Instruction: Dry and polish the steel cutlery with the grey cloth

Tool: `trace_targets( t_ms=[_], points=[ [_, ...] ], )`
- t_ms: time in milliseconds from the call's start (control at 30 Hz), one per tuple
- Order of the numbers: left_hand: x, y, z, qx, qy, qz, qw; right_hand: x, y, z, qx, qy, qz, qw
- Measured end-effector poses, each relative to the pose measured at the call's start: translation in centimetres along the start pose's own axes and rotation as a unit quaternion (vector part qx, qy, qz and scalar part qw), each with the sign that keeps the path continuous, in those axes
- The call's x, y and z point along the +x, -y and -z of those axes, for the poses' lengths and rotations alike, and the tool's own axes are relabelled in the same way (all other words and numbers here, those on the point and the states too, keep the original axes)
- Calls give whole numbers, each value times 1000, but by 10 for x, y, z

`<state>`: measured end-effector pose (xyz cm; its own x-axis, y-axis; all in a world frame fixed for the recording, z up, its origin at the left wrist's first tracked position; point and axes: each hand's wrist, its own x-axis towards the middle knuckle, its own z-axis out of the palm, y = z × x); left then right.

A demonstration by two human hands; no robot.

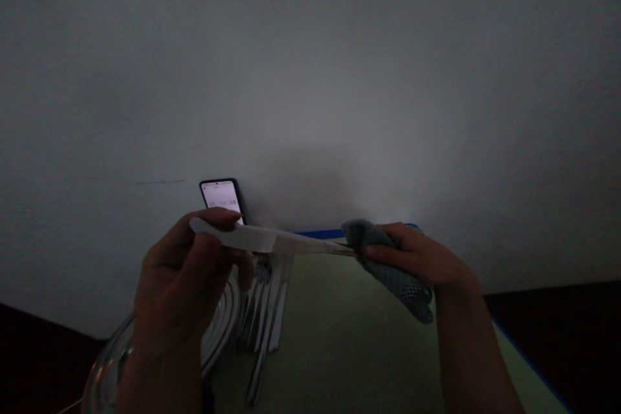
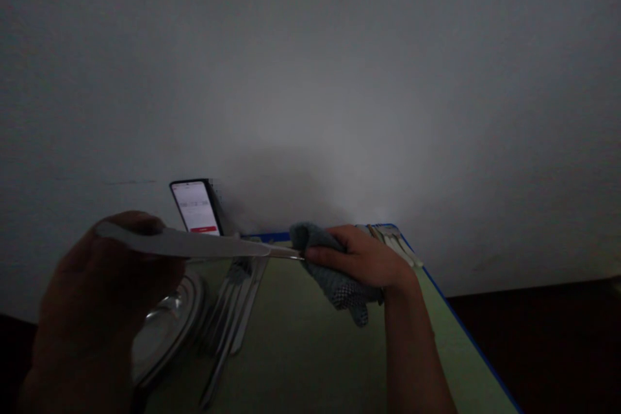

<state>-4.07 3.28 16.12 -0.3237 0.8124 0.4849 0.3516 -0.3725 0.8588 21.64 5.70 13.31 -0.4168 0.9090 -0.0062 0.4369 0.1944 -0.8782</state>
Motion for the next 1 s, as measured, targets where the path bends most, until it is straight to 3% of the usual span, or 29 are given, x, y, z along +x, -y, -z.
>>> trace_targets(
  t_ms=[133, 333, 600, 800, 900, 1000],
  points=[
    [4, 5, -3, -99, 58, 14, 993, 2, 1, 0, -54, -10, -5, 998],
    [10, 7, -6, -123, 183, 16, 975, 6, 14, -5, -120, 41, 35, 991],
    [9, 13, -5, -35, 272, -24, 961, 10, 16, -14, -132, 62, 50, 988],
    [5, 12, -7, 2, 283, -77, 956, 9, 18, -18, -108, 80, 49, 990],
    [4, 11, -9, 7, 223, -88, 971, 10, 17, -19, -100, 51, 24, 993],
    [6, 11, -8, -6, 156, -84, 984, 12, 13, -18, -73, -30, -12, 997]
  ],
)
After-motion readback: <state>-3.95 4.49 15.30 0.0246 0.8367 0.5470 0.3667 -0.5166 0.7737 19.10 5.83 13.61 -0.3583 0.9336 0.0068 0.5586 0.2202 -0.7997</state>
